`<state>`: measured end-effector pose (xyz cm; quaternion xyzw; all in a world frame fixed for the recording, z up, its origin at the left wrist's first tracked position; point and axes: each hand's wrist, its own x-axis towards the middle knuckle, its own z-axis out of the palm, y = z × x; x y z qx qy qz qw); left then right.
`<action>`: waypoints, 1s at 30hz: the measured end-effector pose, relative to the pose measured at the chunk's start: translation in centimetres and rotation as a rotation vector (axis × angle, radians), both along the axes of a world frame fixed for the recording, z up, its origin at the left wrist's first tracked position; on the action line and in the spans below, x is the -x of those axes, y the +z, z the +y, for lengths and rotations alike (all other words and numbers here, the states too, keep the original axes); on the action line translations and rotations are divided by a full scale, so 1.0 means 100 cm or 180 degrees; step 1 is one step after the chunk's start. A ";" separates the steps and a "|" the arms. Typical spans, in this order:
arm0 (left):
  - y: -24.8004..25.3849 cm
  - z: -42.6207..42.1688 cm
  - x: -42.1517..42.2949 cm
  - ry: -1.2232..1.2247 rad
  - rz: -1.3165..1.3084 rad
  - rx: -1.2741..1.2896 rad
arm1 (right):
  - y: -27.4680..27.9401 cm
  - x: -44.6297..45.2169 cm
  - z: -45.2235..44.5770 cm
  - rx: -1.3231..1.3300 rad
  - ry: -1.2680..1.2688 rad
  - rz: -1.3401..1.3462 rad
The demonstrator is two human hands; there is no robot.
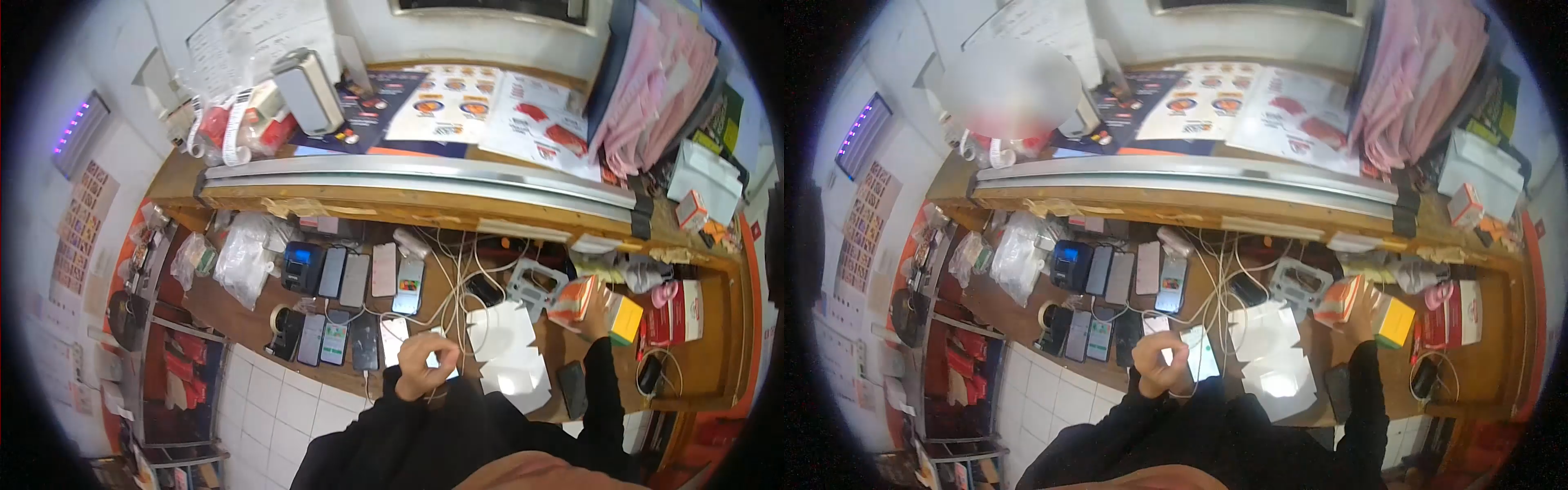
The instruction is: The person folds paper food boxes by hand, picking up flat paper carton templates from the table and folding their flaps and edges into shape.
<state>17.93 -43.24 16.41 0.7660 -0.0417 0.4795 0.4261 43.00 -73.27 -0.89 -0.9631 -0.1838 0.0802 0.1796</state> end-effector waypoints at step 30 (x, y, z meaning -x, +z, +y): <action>-0.095 -0.027 0.135 0.0972 0.1596 0.1706 | -0.060 0.183 -0.027 0.1086 0.3144 0.0674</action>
